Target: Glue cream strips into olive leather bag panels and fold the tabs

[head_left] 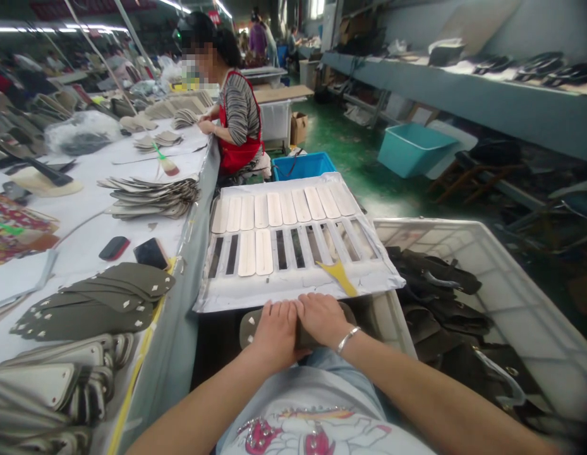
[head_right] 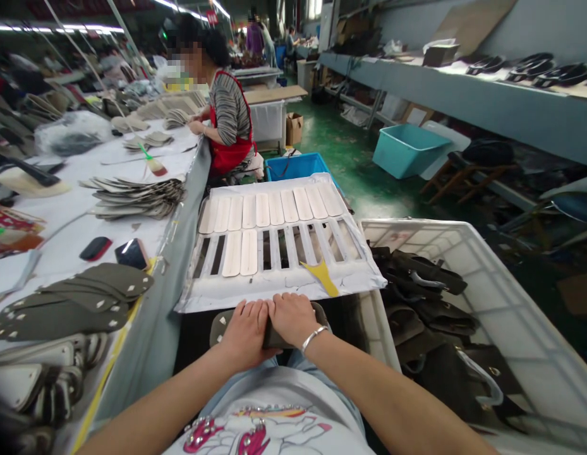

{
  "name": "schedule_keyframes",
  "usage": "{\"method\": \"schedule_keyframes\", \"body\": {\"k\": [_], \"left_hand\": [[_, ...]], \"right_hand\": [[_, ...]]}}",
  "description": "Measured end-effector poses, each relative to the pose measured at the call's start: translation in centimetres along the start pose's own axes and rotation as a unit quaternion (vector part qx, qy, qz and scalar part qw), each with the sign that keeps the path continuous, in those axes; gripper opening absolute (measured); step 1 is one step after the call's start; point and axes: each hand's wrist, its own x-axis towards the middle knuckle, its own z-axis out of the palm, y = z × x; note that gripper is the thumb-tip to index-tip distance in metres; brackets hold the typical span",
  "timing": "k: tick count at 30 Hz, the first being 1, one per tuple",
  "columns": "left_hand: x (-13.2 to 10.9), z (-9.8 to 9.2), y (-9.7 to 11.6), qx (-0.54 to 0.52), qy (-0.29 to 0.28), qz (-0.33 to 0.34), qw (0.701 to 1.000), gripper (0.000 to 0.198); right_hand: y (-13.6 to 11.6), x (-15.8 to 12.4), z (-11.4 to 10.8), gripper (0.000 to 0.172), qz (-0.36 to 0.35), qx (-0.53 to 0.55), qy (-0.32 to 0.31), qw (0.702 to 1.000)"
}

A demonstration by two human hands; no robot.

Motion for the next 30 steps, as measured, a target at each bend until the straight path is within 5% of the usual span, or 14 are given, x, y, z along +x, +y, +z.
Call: {"method": "schedule_keyframes", "body": {"k": [9,14,19,23,27,30], "left_hand": [[-0.5,-0.7,0.2,-0.026,-0.009,-0.016,0.999,0.091],[-1.2,-0.1,-0.8,0.02,-0.048,0.034,0.998,0.108],[1.3,0.9,2.2,-0.001,-0.045,0.104,0.994,0.114],[2.7,0.6,4.3,-0.013,-0.06,0.088,0.994,0.117],[0.5,-1.0,1.4,-0.035,-0.091,0.118,0.988,0.111],[-2.0,-1.5,-2.3,-0.014,-0.096,0.068,0.993,0.106]], "right_hand": [[-0.7,-0.9,-0.7,0.046,-0.002,0.0,0.031,1.0],[2.3,-1.2,-1.6,0.045,-0.003,-0.018,0.081,0.997],[5.4,-1.1,-0.6,0.044,0.052,0.032,0.093,0.994],[5.7,-0.5,0.6,0.043,0.075,0.089,0.085,0.99],[7.1,0.3,-0.1,0.055,0.067,0.17,0.042,0.982],[8.0,0.1,-1.2,0.061,0.076,0.208,0.064,0.973]]}}
